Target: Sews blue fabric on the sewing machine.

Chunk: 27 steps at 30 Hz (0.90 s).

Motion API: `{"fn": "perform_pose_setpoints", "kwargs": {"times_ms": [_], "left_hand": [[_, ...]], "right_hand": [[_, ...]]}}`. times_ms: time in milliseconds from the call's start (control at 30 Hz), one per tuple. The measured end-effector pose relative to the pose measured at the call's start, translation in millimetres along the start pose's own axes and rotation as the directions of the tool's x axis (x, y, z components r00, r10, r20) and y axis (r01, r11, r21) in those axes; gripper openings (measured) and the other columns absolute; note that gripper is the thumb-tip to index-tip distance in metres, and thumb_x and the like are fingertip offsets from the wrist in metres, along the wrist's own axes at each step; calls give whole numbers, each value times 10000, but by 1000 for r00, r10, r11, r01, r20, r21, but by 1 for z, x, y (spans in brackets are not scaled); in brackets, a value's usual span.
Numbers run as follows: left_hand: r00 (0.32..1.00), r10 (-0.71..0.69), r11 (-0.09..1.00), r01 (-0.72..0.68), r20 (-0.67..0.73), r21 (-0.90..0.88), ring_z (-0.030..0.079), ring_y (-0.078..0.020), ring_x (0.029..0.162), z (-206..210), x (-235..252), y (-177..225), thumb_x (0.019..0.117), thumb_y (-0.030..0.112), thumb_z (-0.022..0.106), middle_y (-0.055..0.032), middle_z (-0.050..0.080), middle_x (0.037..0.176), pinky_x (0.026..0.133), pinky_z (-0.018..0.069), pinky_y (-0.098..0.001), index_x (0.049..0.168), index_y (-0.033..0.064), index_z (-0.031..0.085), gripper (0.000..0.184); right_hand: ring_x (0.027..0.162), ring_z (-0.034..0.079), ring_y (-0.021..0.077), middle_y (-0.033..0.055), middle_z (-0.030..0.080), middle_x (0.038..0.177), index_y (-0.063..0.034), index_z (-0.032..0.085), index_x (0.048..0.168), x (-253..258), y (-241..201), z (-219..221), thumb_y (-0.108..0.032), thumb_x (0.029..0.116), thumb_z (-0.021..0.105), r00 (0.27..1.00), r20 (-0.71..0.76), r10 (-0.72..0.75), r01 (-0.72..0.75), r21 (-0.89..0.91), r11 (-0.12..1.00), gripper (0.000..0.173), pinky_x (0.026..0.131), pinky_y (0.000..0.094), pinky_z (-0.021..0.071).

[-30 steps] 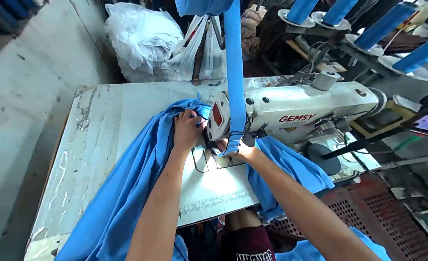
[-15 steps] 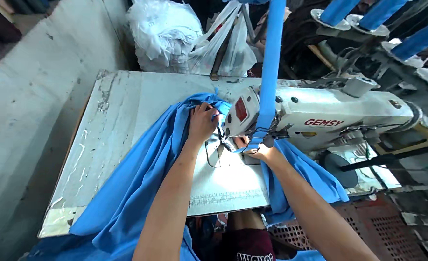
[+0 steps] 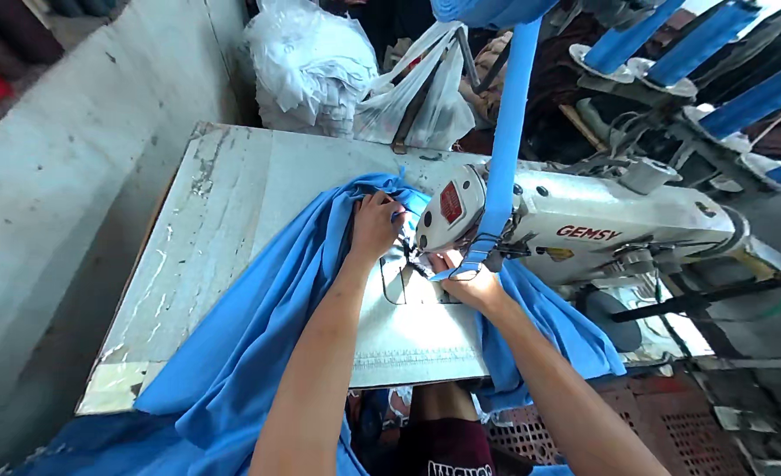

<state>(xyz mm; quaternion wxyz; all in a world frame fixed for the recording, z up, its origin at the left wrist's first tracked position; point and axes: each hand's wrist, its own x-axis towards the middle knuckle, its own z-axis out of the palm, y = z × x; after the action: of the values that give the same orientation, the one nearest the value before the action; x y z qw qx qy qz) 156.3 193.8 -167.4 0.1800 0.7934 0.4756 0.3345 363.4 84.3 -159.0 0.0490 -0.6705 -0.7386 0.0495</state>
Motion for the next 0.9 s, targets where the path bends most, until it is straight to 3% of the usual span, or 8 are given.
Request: {"fn": "perform_pose_setpoints", "kwargs": {"times_ms": [100,200,300,533,600,700,800,900], "left_hand": [[1000,6,1000,-6,-18,7,582,-306,1198,-1,-1,0,1006,310,627,-92,678,1195,1049,423,-522,1080,146,771,231],[999,22,1000,-22,-47,10,592,-309,1180,3,-1,-1,1014,317,614,-102,680,1174,1033,433,-518,1090,137,758,242],[995,32,999,-33,-95,-7,600,-329,1159,4,-2,-2,1016,309,615,-122,680,1149,1016,452,-516,1100,112,745,250],[988,26,997,-36,-151,-63,610,-312,1122,4,-3,-3,1017,324,620,-115,676,1125,997,475,-489,1091,111,745,258],[986,26,990,-48,-162,-133,637,-277,1074,-2,-10,-1,1029,325,605,-113,670,1085,966,513,-465,1103,89,733,279],[992,-8,976,-20,-125,-216,695,-237,988,-25,-36,3,1048,312,576,-115,715,1041,919,560,-460,1126,50,698,299],[996,-8,983,-8,-91,-182,689,-252,952,-47,-63,9,1059,304,570,-124,705,1036,879,564,-485,1135,50,680,287],[992,15,990,-33,-128,-140,695,-228,986,-45,-65,9,1054,291,583,-103,713,1068,906,568,-469,1128,58,695,270]], "right_hand": [[980,741,354,165,759,1053,-51,744,1150,-25,5,7,-330,1025,470,933,-332,-136,101,-121,988,410,805,557,585],[732,730,345,162,732,849,-32,740,983,-38,6,4,-261,992,503,893,-408,-187,150,-121,981,329,564,521,560],[694,721,354,176,712,792,-11,729,909,-41,2,0,-238,986,503,896,-397,-201,154,-148,977,330,534,514,542],[755,732,327,149,734,842,-39,746,980,-35,4,2,-287,979,519,912,-369,-181,142,-131,981,336,607,511,566],[724,723,328,142,728,830,-34,745,1069,-44,1,-5,-311,996,528,939,-317,-135,122,-60,991,360,586,521,555],[839,724,308,133,737,1030,-71,686,1295,-67,-4,-15,-389,1020,539,978,-199,-62,77,68,995,445,693,532,588],[851,723,331,142,730,1081,-121,666,1355,-82,-7,-16,-452,1027,526,988,-149,-49,62,80,995,486,685,551,579],[851,728,357,145,735,1067,-135,663,1362,-77,-8,-19,-359,1036,485,990,-130,-50,55,35,998,434,663,579,567]]}}
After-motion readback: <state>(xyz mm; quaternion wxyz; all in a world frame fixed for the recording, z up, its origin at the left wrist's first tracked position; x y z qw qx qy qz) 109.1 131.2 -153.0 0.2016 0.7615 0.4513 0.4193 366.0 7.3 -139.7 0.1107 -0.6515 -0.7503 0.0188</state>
